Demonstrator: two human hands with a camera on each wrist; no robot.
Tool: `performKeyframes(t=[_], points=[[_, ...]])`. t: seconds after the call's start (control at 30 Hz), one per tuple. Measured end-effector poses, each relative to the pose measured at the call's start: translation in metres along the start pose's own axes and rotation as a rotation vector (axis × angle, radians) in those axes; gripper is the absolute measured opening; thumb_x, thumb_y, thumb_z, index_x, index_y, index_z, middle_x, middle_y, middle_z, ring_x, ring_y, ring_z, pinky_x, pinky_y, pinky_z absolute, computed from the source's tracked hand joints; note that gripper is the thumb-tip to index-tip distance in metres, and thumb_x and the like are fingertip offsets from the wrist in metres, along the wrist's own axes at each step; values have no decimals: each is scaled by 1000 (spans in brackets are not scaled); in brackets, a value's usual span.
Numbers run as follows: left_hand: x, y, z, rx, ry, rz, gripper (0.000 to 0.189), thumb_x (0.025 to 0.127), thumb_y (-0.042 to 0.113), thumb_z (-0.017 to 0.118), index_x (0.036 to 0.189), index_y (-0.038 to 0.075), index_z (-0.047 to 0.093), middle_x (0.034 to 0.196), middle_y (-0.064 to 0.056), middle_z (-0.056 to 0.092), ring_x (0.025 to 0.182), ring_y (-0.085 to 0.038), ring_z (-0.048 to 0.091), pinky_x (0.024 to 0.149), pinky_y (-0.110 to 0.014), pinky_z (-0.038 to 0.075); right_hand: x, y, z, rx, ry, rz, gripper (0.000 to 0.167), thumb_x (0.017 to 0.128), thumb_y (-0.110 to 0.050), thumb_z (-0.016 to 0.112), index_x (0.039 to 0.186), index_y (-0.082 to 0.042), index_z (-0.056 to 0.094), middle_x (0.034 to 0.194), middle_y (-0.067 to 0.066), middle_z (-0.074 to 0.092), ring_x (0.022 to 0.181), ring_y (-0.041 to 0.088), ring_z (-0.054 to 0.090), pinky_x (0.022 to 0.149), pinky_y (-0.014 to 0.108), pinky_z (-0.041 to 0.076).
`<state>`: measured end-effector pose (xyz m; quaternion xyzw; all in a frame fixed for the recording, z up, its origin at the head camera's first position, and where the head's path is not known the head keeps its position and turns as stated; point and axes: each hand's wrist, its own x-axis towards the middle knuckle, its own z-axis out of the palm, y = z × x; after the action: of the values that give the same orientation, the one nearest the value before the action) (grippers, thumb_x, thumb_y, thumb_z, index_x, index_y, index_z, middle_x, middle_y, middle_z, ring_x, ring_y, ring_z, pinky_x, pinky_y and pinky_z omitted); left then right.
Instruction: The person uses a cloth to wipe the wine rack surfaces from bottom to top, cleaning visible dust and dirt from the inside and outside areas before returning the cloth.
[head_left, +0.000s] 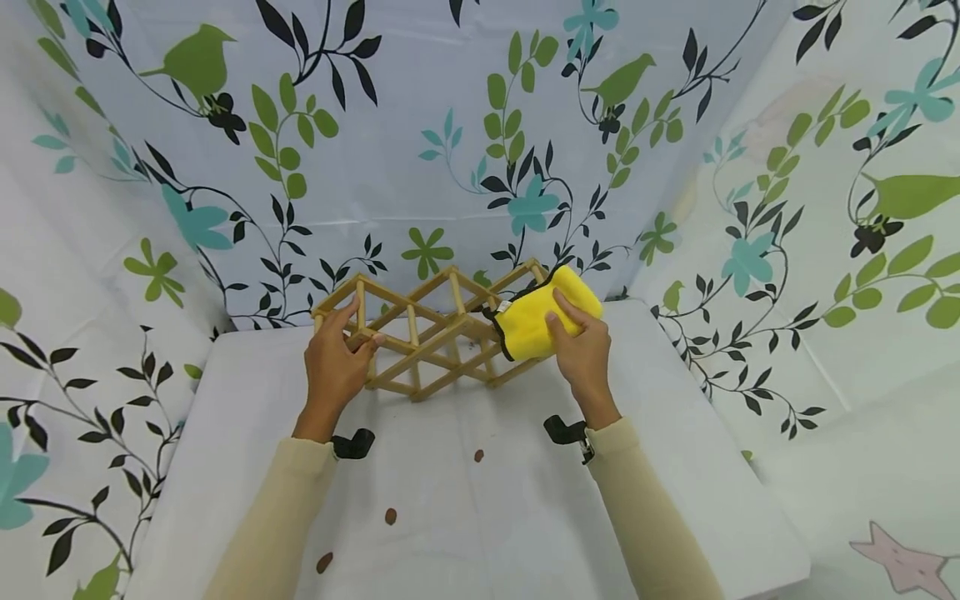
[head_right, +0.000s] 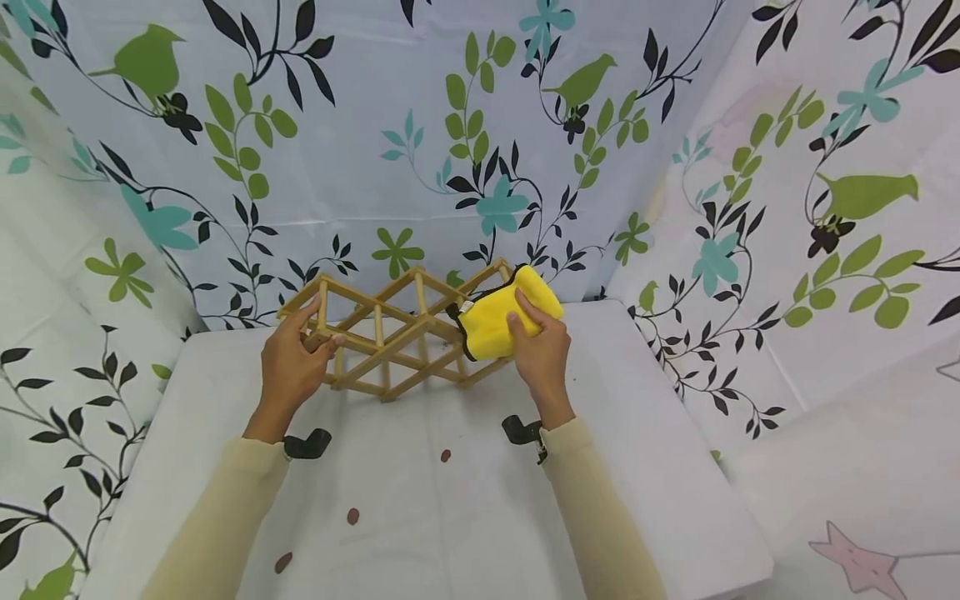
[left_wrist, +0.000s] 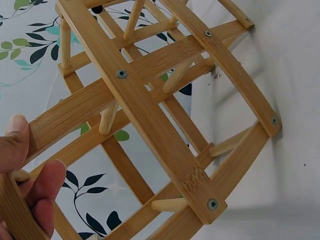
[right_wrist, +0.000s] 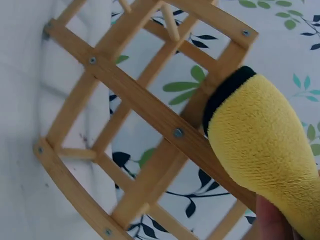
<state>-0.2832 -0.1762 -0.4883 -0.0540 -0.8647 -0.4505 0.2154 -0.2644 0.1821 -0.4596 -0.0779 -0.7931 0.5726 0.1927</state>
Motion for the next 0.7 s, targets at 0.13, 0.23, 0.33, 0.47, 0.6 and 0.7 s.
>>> performKeyframes(t=[0.13, 0.23, 0.33, 0.47, 0.6, 0.7], points=[[5, 5, 9, -19, -25, -6, 71, 93, 17, 84, 157, 10, 53, 155, -26, 55, 141, -49, 54, 114, -69, 43, -14, 9, 2, 128, 38, -23, 41, 106, -25, 69, 142, -43, 64, 157, -1, 56, 129, 22, 60, 107, 36, 58], [6, 8, 14, -30, -32, -8, 71, 94, 19, 84, 157, 11, 53, 156, -24, 55, 142, -48, 53, 115, -68, 43, -34, 14, 6, 247, 49, -61, 41, 107, -23, 66, 145, -39, 64, 156, -4, 57, 128, 22, 60, 105, 28, 58], [6, 10, 15, -34, -27, -9, 71, 93, 20, 84, 156, 10, 54, 156, -24, 55, 143, -48, 53, 115, -68, 43, -60, 18, 16, 320, 5, -56, 42, 108, -22, 65, 147, -37, 62, 154, -5, 57, 124, 23, 63, 101, 26, 59], [7, 12, 16, -31, -23, -15, 71, 93, 20, 85, 156, 9, 54, 156, -24, 56, 142, -48, 53, 115, -68, 43, -95, 34, 36, 317, -96, 67, 45, 109, -21, 63, 149, -42, 59, 158, -7, 55, 118, 24, 64, 93, 24, 61], [9, 13, 16, -28, -22, -26, 71, 93, 21, 85, 156, 10, 54, 156, -23, 57, 141, -47, 55, 114, -67, 44, -119, 62, 59, 294, -202, 245, 53, 108, -17, 64, 153, -43, 54, 161, 2, 51, 104, 22, 64, 82, 29, 61], [8, 11, 18, -33, -25, -26, 71, 94, 21, 84, 157, 10, 53, 156, -22, 57, 140, -47, 55, 112, -67, 45, -130, 84, 69, 244, -275, 327, 58, 107, -16, 65, 158, -40, 49, 161, 10, 48, 91, 20, 61, 76, 32, 59]])
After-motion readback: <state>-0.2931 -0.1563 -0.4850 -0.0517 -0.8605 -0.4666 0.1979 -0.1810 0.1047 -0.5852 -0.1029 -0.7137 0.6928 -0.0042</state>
